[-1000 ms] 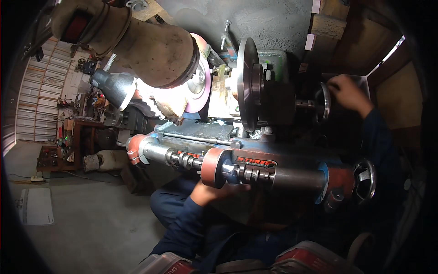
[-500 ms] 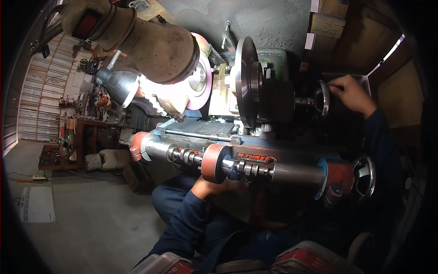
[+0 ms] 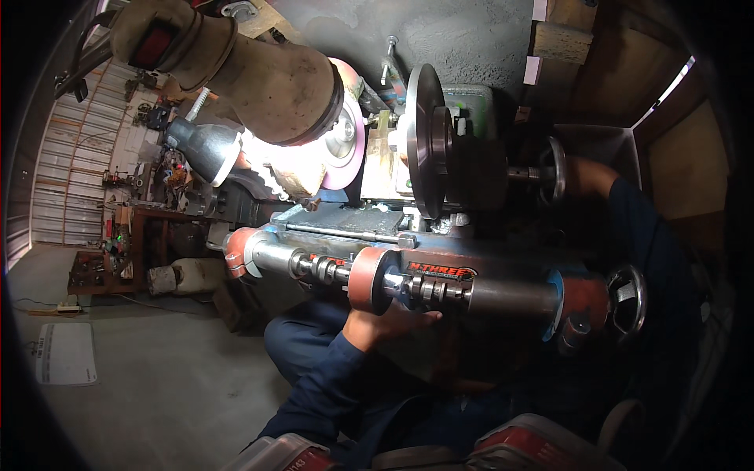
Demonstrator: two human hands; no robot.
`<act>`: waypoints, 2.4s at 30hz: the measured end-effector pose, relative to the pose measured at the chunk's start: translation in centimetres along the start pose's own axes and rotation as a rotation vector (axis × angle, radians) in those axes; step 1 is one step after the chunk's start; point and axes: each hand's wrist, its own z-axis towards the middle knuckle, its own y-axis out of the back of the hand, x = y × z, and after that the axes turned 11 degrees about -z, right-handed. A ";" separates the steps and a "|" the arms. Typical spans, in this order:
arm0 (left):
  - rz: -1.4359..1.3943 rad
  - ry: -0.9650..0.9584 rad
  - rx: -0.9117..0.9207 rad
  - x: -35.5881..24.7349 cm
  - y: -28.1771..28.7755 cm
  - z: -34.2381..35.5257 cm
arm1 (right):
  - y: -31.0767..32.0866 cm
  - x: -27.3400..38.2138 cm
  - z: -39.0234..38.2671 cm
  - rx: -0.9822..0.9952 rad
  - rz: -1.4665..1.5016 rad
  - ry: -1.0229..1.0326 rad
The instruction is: The person operates a grinding machine by turning adjustment wheels to position a camshaft against a spinning abrasive wheel, periodically checking the component with a caliper and making further fine-tuned adjustments to the machine's alignment.
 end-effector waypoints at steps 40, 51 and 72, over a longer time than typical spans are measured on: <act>-0.272 -0.087 0.056 2.8 2.4 0.5 | 1.2 2.9 -1.4 -0.439 0.024 -0.144; -0.067 -0.074 0.122 2.6 2.1 0.2 | -0.5 1.0 -0.7 -0.170 -0.084 -0.083; -0.336 -0.058 0.007 4.5 3.1 -0.1 | 5.0 4.9 -3.6 -0.482 0.161 -0.133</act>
